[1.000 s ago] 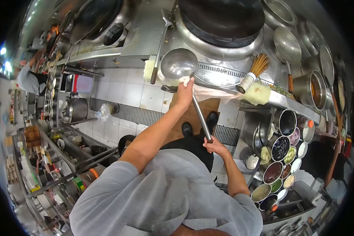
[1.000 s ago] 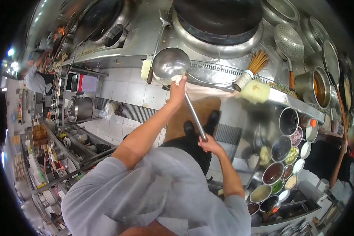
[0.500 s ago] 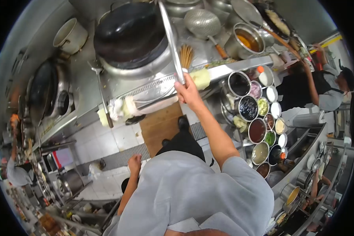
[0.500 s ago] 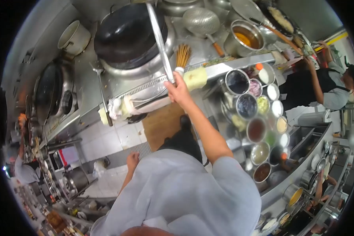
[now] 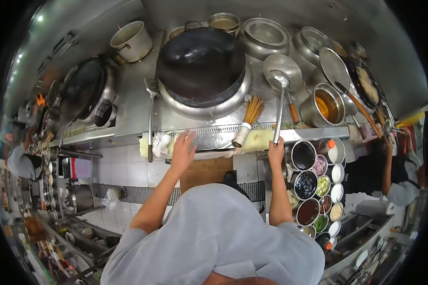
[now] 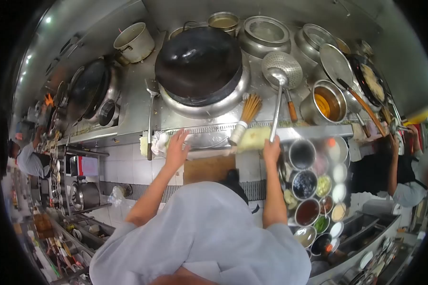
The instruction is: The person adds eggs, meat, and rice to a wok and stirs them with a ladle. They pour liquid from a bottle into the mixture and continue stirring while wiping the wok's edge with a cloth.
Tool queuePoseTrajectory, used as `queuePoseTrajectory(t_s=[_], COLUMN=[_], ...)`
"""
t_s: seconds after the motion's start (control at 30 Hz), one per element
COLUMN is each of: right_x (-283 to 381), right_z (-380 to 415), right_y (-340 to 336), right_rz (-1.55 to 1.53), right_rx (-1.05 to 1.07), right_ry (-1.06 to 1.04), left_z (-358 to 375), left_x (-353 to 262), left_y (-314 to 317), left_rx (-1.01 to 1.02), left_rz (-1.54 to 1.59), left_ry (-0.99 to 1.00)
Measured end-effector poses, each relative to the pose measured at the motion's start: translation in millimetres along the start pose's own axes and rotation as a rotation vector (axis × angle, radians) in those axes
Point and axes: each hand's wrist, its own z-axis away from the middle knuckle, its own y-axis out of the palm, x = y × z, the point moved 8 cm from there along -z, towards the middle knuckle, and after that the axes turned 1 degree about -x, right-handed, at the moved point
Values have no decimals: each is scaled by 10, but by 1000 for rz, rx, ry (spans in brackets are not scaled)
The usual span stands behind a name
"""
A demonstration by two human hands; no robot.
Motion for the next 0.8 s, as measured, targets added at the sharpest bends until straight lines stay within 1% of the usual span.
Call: queuePoseTrajectory(t_s=[0.07,0.1,0.17,0.2,0.27,0.33,0.37,0.43,0.5,0.6,0.7,0.73,0.8], right_x=[171,270,470,456,714,897,921,1251,1287,1426,1462,1450,1259], right_z=[54,88,100,95,150,227,323,522,644,866,1014,1017,1085], right_y=[-80,-36,58,165,49,-15,-48,-186,-56,194,373,425,498], right_rz=[-86,-197,-419,-465,-434,-374,-288,-103,38,69,58,51,-7], right_rx=[56,153,323,399,438,469,460,441,416,399,391,393,412], right_ry=[37,78,153,148,0,-138,-147,-181,-252,-272,-248,-230,-157], left_z=[-516,-722,-1004,-1113,-1262,-1438,-1473,-1527,-1592,-1693,-1745,-1773,-1803], left_x=[-187,-253,-280,-269,4,20,36,100,199,371,492,540,578], left_y=[-35,-24,143,224,401,334,349,371,402,467,524,559,569], left_rx=[-59,-102,-119,-134,-129,-151,-128,-103,-106,-142,-158,-128,-146], left_rz=[-109,-142,-256,-306,-228,-191,-202,-216,-164,-112,-65,-76,-90], left_ry=[108,156,172,184,161,183,215,272,264,234,176,148,160])
